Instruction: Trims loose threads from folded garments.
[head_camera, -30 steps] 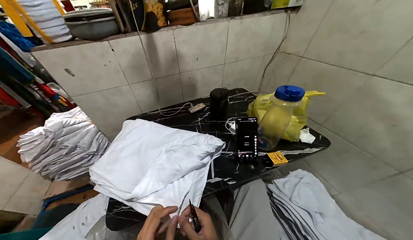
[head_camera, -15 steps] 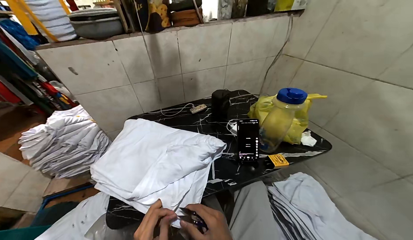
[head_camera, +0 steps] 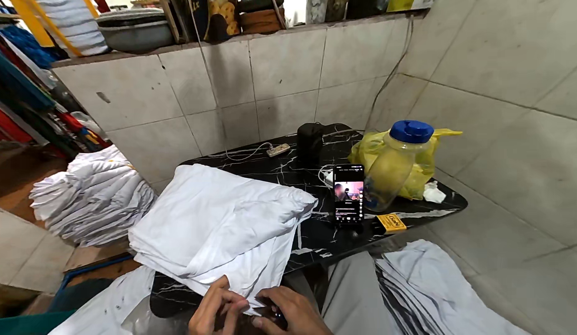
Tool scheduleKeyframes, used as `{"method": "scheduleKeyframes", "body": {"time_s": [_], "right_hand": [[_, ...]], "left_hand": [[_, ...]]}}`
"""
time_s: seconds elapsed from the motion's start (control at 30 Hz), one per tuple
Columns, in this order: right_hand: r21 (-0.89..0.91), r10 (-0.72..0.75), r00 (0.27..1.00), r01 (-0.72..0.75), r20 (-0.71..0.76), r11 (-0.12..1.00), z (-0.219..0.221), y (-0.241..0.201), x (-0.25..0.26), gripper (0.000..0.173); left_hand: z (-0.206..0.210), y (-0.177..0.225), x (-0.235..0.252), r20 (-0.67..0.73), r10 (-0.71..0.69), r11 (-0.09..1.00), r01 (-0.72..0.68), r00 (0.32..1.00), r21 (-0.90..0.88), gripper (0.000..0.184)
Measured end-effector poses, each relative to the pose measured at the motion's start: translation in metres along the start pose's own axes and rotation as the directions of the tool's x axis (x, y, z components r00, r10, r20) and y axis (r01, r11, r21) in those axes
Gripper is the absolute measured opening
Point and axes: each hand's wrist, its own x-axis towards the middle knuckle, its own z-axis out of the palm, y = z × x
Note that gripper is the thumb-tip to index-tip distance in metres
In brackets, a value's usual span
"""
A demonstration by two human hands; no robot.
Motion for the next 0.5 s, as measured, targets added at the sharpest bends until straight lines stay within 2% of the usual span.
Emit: {"method": "scheduleKeyframes", "body": {"time_s": [0.07, 0.2, 0.3, 0.37, 0.43, 0.5], "right_hand": [[0.026, 0.015, 0.996, -0.017, 0.093, 1.000, -0.008, 0.003, -0.003, 0.044], [0.047, 0.033, 0.990, -0.040, 0.137, 0.998, -0.031, 0.018, -0.015, 0.040], [0.010, 0.089, 0.993, -0.089, -0.076, 0.996, -0.053, 0.042, -0.031, 0.041], [-0.034, 0.148, 0.953, -0.163, -0.265, 0.986, -0.070, 0.061, -0.036, 0.040], [-0.064, 0.190, 0.867, -0.246, -0.460, 0.967, -0.085, 0.078, -0.039, 0.040], [-0.062, 0.243, 0.757, -0.350, -0.607, 0.935, -0.099, 0.089, -0.038, 0.050]], "left_hand": [[-0.003, 0.001, 0.004, 0.057, 0.030, 0.999, -0.031, 0.998, 0.026, 0.024], [-0.005, 0.009, 0.026, 0.091, 0.116, 0.984, -0.127, 0.989, 0.122, 0.017], [-0.004, 0.001, 0.056, -0.007, 0.219, 0.954, -0.212, 0.976, 0.213, 0.021], [-0.001, -0.020, 0.077, -0.018, 0.220, 0.925, -0.203, 0.975, 0.321, 0.029], [0.004, -0.050, 0.091, 0.086, 0.089, 0.864, -0.120, 0.992, 0.489, 0.039], [0.010, -0.064, 0.097, 0.123, -0.053, 0.792, -0.033, 0.991, 0.610, 0.040]]}}
